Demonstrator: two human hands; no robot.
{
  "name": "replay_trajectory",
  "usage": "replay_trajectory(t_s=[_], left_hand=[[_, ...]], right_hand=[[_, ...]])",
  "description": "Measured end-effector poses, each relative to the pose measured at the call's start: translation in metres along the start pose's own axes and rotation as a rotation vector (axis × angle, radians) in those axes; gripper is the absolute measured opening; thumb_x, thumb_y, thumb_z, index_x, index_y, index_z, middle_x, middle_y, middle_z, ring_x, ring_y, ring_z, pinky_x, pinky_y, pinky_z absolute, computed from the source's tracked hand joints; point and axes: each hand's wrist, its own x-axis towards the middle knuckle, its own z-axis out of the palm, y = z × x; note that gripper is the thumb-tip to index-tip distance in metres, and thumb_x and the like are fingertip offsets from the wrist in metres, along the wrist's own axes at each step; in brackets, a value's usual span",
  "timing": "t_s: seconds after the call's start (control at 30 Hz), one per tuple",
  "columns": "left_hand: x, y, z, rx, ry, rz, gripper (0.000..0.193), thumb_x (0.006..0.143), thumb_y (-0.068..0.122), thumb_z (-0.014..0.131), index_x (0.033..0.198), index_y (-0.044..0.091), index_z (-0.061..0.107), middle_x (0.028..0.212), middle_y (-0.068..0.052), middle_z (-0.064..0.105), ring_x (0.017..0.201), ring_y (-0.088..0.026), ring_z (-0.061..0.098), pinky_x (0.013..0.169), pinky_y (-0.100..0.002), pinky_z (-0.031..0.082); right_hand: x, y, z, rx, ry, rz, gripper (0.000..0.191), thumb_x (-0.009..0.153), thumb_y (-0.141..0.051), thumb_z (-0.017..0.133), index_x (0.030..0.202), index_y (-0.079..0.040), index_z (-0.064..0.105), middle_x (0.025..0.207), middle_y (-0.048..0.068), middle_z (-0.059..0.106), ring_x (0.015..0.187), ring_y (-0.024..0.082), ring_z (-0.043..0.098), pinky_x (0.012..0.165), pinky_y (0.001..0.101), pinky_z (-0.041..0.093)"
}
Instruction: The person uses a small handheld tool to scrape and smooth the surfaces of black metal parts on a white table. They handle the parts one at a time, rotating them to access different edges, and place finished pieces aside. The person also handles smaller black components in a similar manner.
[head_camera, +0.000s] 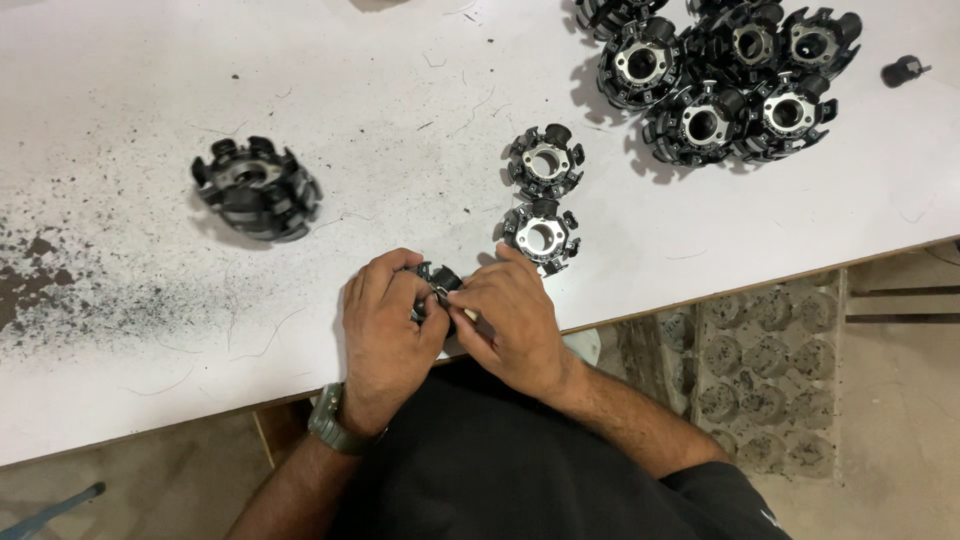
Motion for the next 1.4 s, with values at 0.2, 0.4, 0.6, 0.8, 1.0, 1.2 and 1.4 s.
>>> replay_trajectory(t_s=[0.2, 0.4, 0.6, 0.8, 1.0, 1.2, 1.4], left_hand=[[-0.001, -0.001, 0.001, -0.009, 0.016, 0.013, 0.012, 0.08, 0.006, 0.073, 0.087, 0.005, 0.063, 0.121, -0.01, 0.064, 0.11, -0.029, 0.061, 0.1, -0.048, 0.045], [-0.002, -0.003, 0.003, -0.016, 0.012, 0.008, 0.012, 0.079, 0.005, 0.072, 0.087, 0.005, 0.063, 0.12, -0.01, 0.064, 0.11, -0.029, 0.061, 0.099, -0.049, 0.045], [0.0, 0.004, -0.014, 0.012, 0.066, 0.048, 0.014, 0.082, 0.007, 0.073, 0.093, 0.005, 0.063, 0.127, -0.013, 0.06, 0.112, -0.03, 0.06, 0.098, -0.048, 0.048], [0.011, 0.002, -0.034, 0.091, -0.133, 0.066, 0.024, 0.077, 0.014, 0.077, 0.093, 0.002, 0.063, 0.117, -0.017, 0.058, 0.104, -0.035, 0.059, 0.086, -0.049, 0.05], [0.021, 0.004, -0.025, 0.232, -0.237, 0.025, 0.02, 0.085, 0.013, 0.074, 0.098, 0.001, 0.064, 0.11, -0.015, 0.059, 0.094, -0.032, 0.064, 0.083, -0.046, 0.053], [0.02, 0.006, -0.035, 0.187, -0.088, 0.141, 0.028, 0.078, 0.016, 0.076, 0.099, 0.001, 0.064, 0.117, -0.016, 0.061, 0.102, -0.035, 0.064, 0.085, -0.048, 0.052], [0.025, 0.004, -0.031, 0.153, -0.199, 0.097, 0.019, 0.087, 0.012, 0.074, 0.1, 0.003, 0.064, 0.116, -0.012, 0.064, 0.099, -0.031, 0.067, 0.083, -0.044, 0.056]], right_hand=[[0.001, 0.002, 0.0, 0.023, -0.012, -0.028, 0.029, 0.082, -0.003, 0.083, 0.107, -0.008, 0.068, 0.097, 0.006, 0.068, 0.102, 0.025, 0.067, 0.115, 0.0541, 0.044], [0.002, -0.003, 0.0, -0.055, -0.05, -0.004, 0.028, 0.084, -0.004, 0.082, 0.108, -0.008, 0.068, 0.101, 0.007, 0.065, 0.105, 0.025, 0.065, 0.117, 0.0554, 0.043], [0.005, -0.004, -0.006, -0.032, -0.091, 0.007, 0.028, 0.084, -0.004, 0.079, 0.109, -0.007, 0.065, 0.1, 0.008, 0.065, 0.102, 0.027, 0.064, 0.118, 0.0558, 0.041], [0.001, -0.004, -0.006, 0.007, 0.038, 0.082, 0.024, 0.088, -0.004, 0.078, 0.108, -0.008, 0.064, 0.101, 0.005, 0.069, 0.102, 0.024, 0.066, 0.116, 0.0519, 0.043], [0.002, -0.004, -0.004, -0.023, 0.037, 0.096, 0.024, 0.087, -0.004, 0.076, 0.108, -0.008, 0.064, 0.101, 0.007, 0.068, 0.102, 0.025, 0.065, 0.115, 0.051, 0.042], [0.003, 0.0, -0.007, -0.016, 0.041, 0.084, 0.024, 0.088, -0.003, 0.077, 0.108, -0.008, 0.064, 0.101, 0.006, 0.068, 0.102, 0.024, 0.065, 0.115, 0.0515, 0.042], [0.003, 0.001, -0.006, -0.007, 0.037, 0.077, 0.023, 0.088, -0.004, 0.075, 0.108, -0.007, 0.064, 0.101, 0.006, 0.068, 0.103, 0.025, 0.064, 0.115, 0.052, 0.041]])
